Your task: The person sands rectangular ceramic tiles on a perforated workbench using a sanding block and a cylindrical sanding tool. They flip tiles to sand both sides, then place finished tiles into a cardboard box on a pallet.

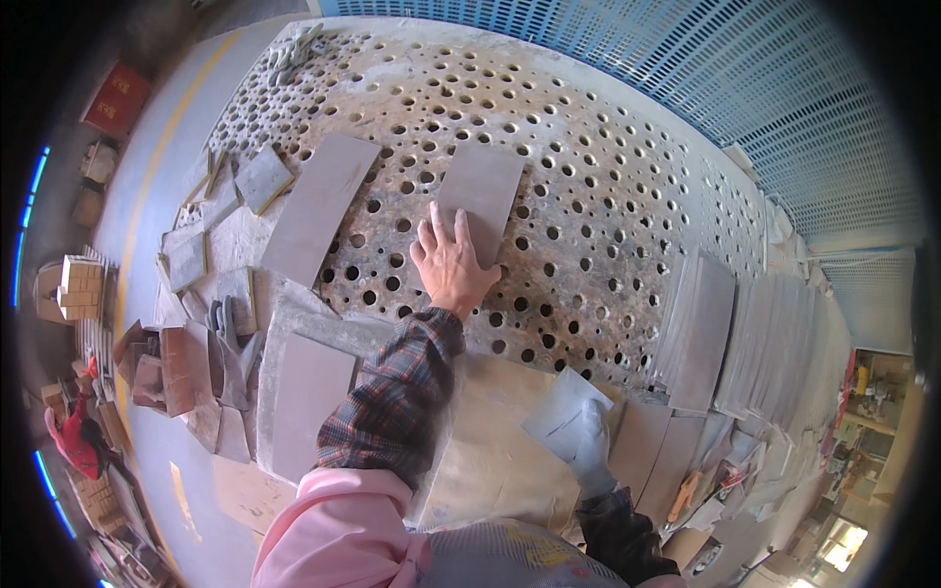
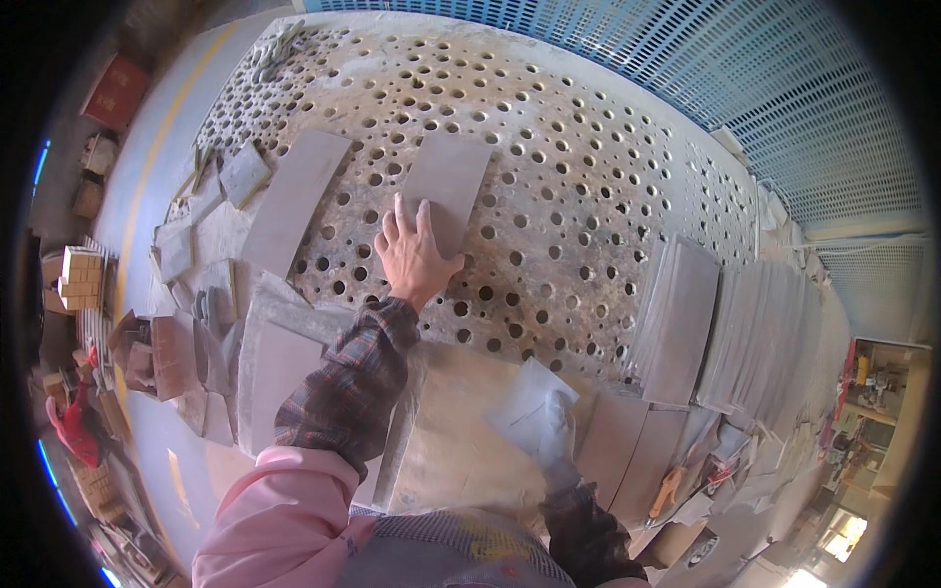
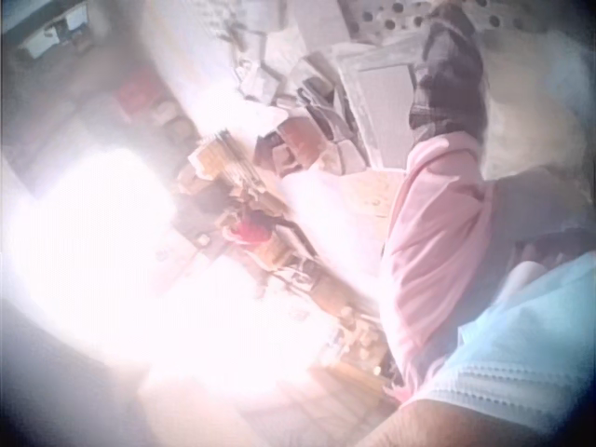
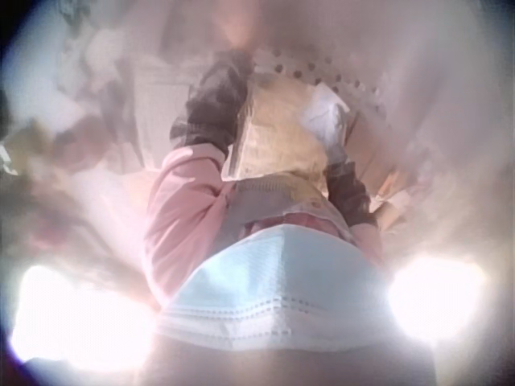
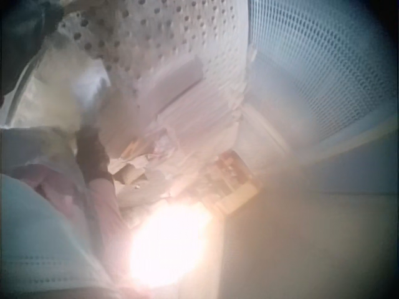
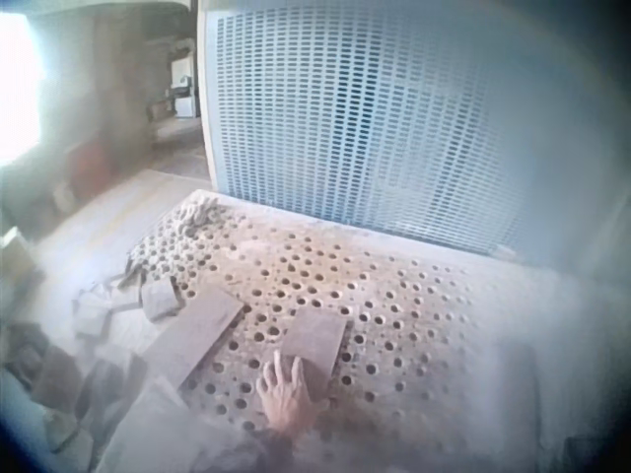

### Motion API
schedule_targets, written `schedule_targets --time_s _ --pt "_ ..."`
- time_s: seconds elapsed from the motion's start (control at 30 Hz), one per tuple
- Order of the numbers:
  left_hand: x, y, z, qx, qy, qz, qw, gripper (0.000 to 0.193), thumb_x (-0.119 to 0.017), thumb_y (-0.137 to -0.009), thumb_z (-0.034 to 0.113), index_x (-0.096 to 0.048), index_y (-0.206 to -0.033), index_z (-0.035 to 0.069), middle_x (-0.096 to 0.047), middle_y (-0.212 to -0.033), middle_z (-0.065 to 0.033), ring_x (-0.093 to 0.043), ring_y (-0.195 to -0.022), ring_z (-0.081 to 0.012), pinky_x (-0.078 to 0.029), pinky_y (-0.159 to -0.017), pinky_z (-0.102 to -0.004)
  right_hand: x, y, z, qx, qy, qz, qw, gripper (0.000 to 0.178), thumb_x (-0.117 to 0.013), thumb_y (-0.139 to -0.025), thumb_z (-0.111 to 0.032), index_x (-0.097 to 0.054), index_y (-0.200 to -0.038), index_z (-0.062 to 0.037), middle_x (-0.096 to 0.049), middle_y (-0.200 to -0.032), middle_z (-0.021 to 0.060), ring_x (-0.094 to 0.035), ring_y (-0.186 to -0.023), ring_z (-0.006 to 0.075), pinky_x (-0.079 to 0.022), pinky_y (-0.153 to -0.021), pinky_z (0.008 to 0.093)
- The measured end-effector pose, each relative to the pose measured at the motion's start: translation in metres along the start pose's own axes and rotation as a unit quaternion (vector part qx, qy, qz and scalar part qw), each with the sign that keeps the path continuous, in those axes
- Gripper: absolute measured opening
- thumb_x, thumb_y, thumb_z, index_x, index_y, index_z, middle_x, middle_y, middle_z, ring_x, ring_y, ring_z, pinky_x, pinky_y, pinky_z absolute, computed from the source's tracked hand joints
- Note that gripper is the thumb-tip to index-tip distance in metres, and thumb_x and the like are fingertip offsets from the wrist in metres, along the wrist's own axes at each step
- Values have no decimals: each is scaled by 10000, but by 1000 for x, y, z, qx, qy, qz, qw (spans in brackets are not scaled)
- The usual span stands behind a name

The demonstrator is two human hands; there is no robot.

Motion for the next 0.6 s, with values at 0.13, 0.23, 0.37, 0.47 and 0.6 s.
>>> schedule_targets --time_s 0.13,0.23,0.37,0.47,0.6 --pt "24 10 12 22 87 -20 996 1062 -875 -658 460 -447 -1568 117 -324 -1660 -246 -367 -1479 -469 -333 -1158 -600 -13 2 -7 25 2 -5 1000 558 -526 -1121 -420 -506 -1499 -10 -597 -1447 109 -591 -1336 262 -485 -1155 447" --pt "53 68 22 32 143 -42 988 1039 -842 -680 488 -450 -1567 114 -381 -1633 -216 -389 -1482 -433 -322 -1176 -601 -10 0 -8 66 -27 5 997 604 -502 -1118 -455 -461 -1551 -36 -519 -1544 131 -495 -1433 253 -385 -1214 401" --pt "86 222 37 -12 148 -52 988 962 -847 -672 467 -514 -1511 136 -438 -1582 -180 -404 -1452 -423 -329 -1159 -594 -6 3 -24 123 19 -66 990 609 -506 -1120 -459 -463 -1550 -29 -509 -1551 110 -460 -1425 239 -340 -1230 399" --pt "84 341 46 -33 67 -54 996 950 -864 -663 413 -518 -1502 133 -426 -1586 -196 -377 -1473 -414 -327 -1164 -576 24 16 -69 255 -28 -18 966 449 -594 -1099 -368 -600 -1364 -6 -658 -1300 86 -651 -1096 195 -560 -878 366" --pt "47 418 47 6 21 -42 999 934 -885 -683 413 -533 -1503 141 -376 -1632 -228 -369 -1471 -434 -310 -1160 -594 29 48 -92 320 334 12 887 410 -594 -1098 -281 -589 -1389 8 -684 -1257 115 -661 -1083 213 -545 -877 360"
Point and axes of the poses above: each hand's wrist, its own y-axis away from the middle knuckle, its own x-axis out of the back of the hand, z = x × y, the point moved 9 cm from there along -y, towards the middle knuckle
